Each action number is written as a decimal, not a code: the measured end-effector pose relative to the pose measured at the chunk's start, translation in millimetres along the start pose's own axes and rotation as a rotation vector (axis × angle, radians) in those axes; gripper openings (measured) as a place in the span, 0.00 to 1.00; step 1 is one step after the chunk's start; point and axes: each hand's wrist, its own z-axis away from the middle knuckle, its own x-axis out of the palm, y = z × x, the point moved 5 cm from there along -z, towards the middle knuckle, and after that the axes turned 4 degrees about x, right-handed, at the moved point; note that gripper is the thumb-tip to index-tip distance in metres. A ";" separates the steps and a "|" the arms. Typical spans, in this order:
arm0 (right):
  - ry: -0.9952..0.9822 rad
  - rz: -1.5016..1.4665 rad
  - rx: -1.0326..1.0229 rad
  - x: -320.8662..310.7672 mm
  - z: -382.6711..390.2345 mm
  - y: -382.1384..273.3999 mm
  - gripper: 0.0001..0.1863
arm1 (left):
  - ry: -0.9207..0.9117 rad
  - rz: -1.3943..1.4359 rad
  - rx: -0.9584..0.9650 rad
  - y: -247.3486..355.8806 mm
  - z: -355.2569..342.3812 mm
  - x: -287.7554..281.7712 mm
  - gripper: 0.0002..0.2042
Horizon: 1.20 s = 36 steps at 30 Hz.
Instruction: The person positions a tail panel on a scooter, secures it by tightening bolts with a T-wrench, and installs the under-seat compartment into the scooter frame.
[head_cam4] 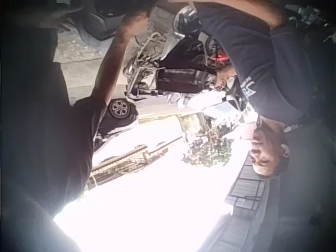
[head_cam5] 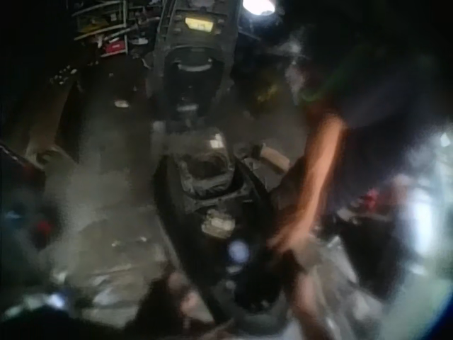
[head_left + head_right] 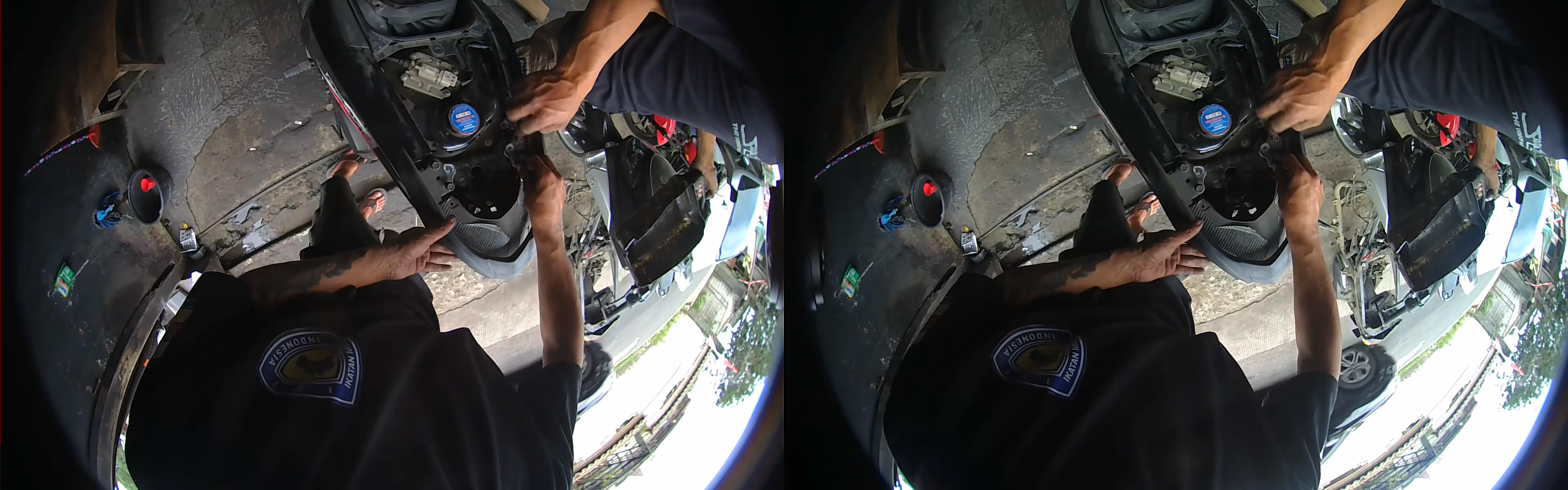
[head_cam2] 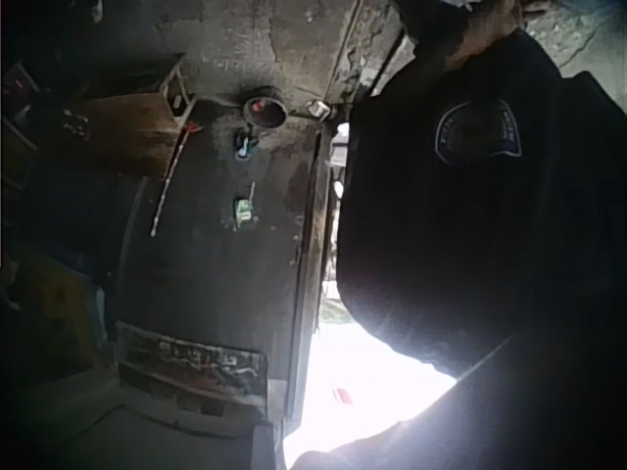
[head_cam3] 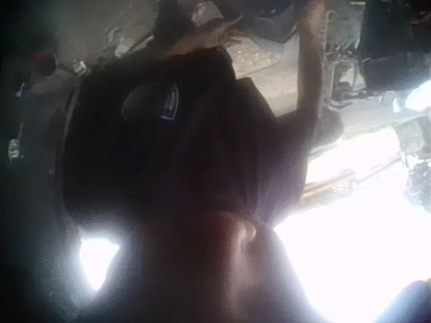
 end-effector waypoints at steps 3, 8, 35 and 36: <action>0.000 0.034 -0.047 -5.2 -0.3 6.4 0.10 | 0.052 0.022 -0.070 -14.2 -6.7 -1.1 0.37; 0.263 -0.051 0.128 -47.4 10.6 27.5 0.13 | 0.004 -0.053 -0.139 -25.5 -8.4 8.3 0.39; 0.656 -0.454 0.925 49.7 233.2 11.1 0.27 | 0.337 -1.891 1.082 160.8 -5.7 -4.9 0.16; 0.647 -0.605 0.990 53.9 234.8 17.0 0.26 | 0.315 -1.902 1.096 160.5 -6.6 -4.7 0.16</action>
